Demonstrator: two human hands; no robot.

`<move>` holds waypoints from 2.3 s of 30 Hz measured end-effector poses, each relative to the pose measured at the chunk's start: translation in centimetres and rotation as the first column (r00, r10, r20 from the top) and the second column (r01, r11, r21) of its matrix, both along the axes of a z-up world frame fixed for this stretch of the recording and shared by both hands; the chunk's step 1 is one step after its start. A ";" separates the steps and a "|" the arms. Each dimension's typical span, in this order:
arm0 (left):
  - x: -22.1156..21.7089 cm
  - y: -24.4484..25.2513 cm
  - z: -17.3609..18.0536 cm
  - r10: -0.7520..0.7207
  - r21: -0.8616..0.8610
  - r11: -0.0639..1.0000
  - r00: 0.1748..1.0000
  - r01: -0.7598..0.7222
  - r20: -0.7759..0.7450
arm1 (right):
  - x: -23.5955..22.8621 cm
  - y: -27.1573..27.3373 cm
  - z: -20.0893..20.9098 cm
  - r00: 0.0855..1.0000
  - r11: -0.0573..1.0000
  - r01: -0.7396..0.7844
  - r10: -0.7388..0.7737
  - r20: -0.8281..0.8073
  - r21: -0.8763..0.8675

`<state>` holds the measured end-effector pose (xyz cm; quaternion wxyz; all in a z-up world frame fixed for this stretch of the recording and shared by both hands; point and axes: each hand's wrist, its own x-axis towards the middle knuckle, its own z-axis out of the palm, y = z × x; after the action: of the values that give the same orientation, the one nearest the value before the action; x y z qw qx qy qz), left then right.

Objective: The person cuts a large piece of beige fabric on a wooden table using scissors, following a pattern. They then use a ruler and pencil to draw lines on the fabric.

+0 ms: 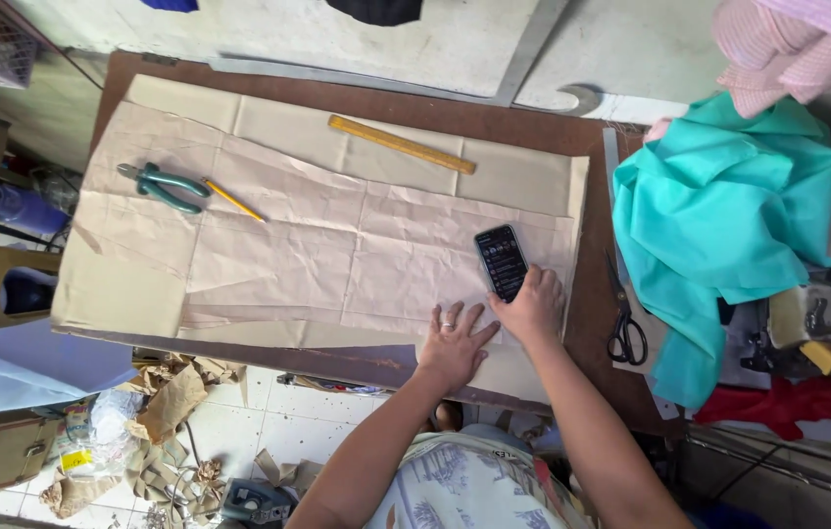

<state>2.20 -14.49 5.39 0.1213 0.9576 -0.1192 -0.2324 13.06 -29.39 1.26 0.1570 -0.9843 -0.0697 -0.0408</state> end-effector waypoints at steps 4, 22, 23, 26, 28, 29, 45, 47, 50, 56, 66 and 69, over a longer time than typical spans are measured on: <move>-0.3 0.3 -0.6 -0.015 0.012 1.000 1.000 0.015 0.015 | 0.6 0.3 -0.4 0.995 0.999 -0.035 0.033 0.091 0.019; -0.9 1.1 0.5 -0.064 0.019 0.998 0.998 0.063 0.025 | 2.7 -0.1 1.5 0.940 0.943 -0.326 0.331 0.080 -0.072; -1.0 1.0 0.6 -0.057 0.023 0.998 0.998 0.056 0.039 | 2.6 -0.9 2.0 0.943 0.947 -0.320 0.322 0.080 -0.038; -1.3 0.2 0.5 -0.029 0.023 0.999 0.998 0.028 0.051 | 1.5 -4.7 3.4 0.951 0.970 -0.243 0.239 0.195 -0.004; -1.0 -0.5 0.2 0.002 0.020 1.000 0.999 -0.003 0.050 | 1.1 -8.7 3.1 0.936 0.983 -0.181 0.170 0.309 0.007; -1.1 -1.2 0.0 0.016 0.003 1.000 0.998 -0.016 0.065 | 0.5 -11.6 2.6 0.975 0.996 -0.041 0.057 0.216 -0.078; -1.7 -13.0 -3.8 0.205 -0.029 0.979 0.954 -0.203 0.220 | -0.1 -25.4 -3.2 0.967 0.985 -0.125 0.094 -0.236 -0.118; -2.2 -13.8 -4.5 0.272 -0.053 0.962 0.930 -0.267 0.248 | 1.3 -25.2 -0.8 0.929 0.984 -0.123 0.070 -0.363 -0.127; -2.2 -14.3 -4.8 0.337 -0.104 0.941 0.907 -0.321 0.252 | 2.3 -25.3 1.9 0.798 0.984 0.047 0.065 -0.599 0.169; -3.2 -15.3 -4.4 0.434 -0.145 0.901 0.872 -0.410 0.229 | 3.6 -30.2 -0.6 0.480 0.859 0.086 0.408 -0.777 0.504; -3.3 -15.3 -6.4 0.531 -0.260 0.847 0.716 -0.463 0.454 | 3.2 -31.0 1.7 0.207 0.937 -0.158 0.340 -0.918 0.311; -3.4 -15.1 -5.3 0.478 -0.168 0.878 0.788 -0.449 0.388 | 4.1 -29.9 1.6 0.085 0.908 -0.281 0.347 -0.934 0.311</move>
<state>-1.22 -29.61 0.12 0.1783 0.9798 0.0884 0.0188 17.16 -59.29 2.84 0.1939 -0.7318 -0.1595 0.6336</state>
